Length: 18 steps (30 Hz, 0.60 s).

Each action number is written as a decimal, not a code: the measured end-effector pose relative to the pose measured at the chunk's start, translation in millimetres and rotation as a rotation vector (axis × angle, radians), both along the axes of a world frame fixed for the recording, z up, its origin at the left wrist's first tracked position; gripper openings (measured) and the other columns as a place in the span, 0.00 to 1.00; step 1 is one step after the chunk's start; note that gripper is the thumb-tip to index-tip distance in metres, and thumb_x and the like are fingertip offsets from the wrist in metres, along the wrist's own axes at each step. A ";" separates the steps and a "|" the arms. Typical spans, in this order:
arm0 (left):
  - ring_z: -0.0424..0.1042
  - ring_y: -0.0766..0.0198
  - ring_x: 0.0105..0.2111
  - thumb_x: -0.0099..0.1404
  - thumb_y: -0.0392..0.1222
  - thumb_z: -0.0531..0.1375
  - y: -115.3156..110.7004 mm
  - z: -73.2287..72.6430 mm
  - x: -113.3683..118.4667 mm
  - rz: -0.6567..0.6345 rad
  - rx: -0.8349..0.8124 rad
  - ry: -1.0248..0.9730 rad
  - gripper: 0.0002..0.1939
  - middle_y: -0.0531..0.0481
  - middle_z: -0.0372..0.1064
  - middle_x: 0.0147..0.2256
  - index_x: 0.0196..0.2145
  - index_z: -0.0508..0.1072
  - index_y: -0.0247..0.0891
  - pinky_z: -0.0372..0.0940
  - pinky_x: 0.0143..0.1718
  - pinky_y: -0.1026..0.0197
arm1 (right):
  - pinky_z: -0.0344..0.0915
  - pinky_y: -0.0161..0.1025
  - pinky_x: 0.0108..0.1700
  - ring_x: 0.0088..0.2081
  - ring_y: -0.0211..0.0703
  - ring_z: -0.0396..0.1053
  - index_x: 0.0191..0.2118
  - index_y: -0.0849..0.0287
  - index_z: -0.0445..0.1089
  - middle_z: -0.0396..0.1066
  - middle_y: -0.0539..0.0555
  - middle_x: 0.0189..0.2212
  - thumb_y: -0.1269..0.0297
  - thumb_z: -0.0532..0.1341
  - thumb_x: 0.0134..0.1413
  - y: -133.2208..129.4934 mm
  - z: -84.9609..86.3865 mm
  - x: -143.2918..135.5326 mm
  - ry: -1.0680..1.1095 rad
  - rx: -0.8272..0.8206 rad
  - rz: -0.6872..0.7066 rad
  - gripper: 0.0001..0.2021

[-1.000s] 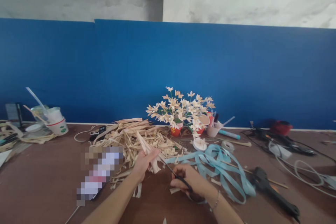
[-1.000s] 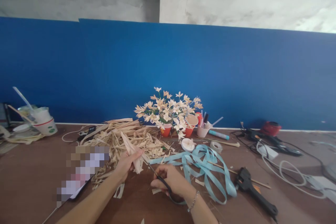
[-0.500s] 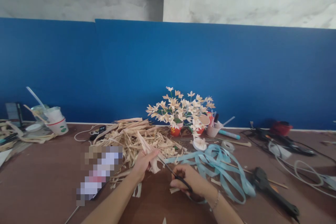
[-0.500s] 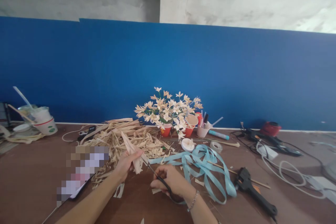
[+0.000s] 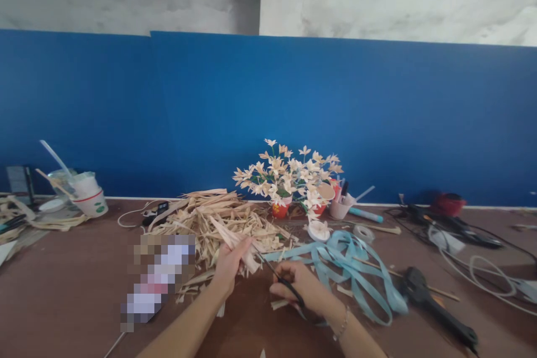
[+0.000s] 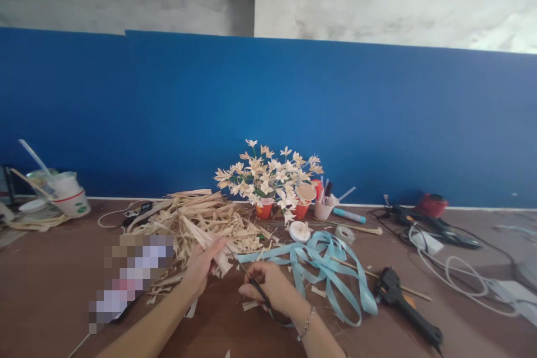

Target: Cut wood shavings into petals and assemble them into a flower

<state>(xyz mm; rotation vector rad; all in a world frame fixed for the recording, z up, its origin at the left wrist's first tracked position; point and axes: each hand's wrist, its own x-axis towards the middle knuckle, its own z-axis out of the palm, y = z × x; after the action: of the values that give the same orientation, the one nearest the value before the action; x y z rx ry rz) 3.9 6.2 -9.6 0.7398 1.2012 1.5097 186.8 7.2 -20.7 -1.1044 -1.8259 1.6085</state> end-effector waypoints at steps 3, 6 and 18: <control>0.52 0.77 0.10 0.45 0.52 0.66 -1.8 -0.8 2.8 0.038 0.009 0.010 0.18 0.59 0.58 0.12 0.19 0.67 0.33 0.46 0.09 0.73 | 0.46 0.24 0.11 0.12 0.25 0.50 0.26 0.60 0.62 0.57 0.42 0.14 0.58 0.64 0.42 -1.1 1.9 -2.7 0.015 -0.003 -0.017 0.13; 0.52 0.77 0.10 0.47 0.52 0.64 -3.6 -0.6 6.0 0.054 0.014 0.025 0.18 0.58 0.58 0.11 0.19 0.67 0.33 0.46 0.08 0.73 | 0.47 0.24 0.11 0.12 0.25 0.50 0.26 0.60 0.61 0.57 0.41 0.14 0.58 0.63 0.43 -3.3 6.7 -6.4 -0.011 -0.011 -0.035 0.12; 0.53 0.75 0.11 0.43 0.50 0.66 8.9 -0.9 -12.9 0.092 -0.051 0.117 0.17 0.59 0.59 0.12 0.23 0.70 0.33 0.46 0.10 0.71 | 0.49 0.24 0.12 0.12 0.28 0.54 0.27 0.60 0.62 0.59 0.42 0.12 0.59 0.63 0.42 0.3 19.9 10.2 -0.081 -0.070 0.096 0.11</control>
<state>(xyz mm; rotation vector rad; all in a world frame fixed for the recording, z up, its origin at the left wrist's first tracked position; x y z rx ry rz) -9.0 15.1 -10.6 0.7566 1.3729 1.5219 197.0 7.5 -0.8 -1.1431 -1.9139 1.7173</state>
